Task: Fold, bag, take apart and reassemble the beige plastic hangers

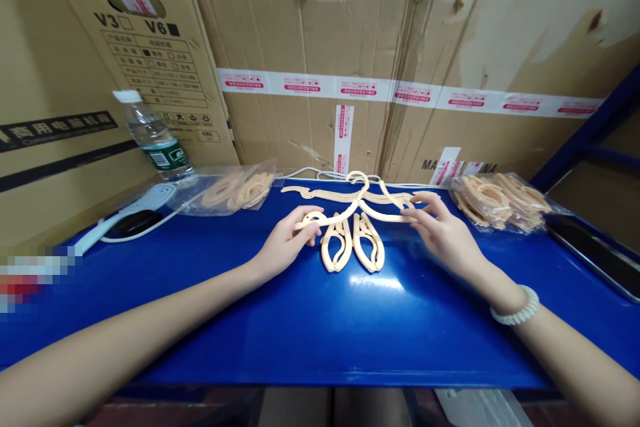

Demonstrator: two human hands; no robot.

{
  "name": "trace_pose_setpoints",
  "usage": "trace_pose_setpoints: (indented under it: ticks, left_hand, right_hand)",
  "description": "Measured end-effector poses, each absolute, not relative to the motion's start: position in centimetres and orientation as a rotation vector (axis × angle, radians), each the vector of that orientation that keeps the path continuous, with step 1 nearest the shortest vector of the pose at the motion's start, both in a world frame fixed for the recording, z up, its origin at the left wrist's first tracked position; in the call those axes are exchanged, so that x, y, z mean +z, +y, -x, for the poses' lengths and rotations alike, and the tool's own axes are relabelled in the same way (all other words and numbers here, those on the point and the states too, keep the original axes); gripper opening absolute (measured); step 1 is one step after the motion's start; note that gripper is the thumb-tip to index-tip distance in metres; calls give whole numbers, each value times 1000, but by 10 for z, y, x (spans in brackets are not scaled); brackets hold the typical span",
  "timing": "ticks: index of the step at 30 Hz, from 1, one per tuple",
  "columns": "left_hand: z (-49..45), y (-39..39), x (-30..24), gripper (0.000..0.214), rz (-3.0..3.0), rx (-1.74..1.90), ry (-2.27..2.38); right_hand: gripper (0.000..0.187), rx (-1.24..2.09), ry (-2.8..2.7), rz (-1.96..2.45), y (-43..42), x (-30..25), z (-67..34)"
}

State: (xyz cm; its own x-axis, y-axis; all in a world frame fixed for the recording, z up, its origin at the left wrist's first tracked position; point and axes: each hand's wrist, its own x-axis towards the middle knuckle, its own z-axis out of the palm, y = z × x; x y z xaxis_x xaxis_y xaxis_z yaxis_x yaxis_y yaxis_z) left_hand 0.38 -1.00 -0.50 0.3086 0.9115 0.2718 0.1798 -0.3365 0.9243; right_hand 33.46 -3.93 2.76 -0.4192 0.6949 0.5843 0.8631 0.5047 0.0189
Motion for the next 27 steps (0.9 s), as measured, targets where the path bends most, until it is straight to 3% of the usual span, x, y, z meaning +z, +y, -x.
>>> trace_pose_setpoints:
  ticks: [8, 27]
  left_hand:
    - [-3, -10, -5, 38, -1743, 1154, 996]
    - [-10, -15, -8, 33, -1620, 1148, 780]
  right_hand:
    - [36, 490, -1706, 1230, -29, 26, -343]
    - [40, 1291, -1240, 969, -37, 24, -320]
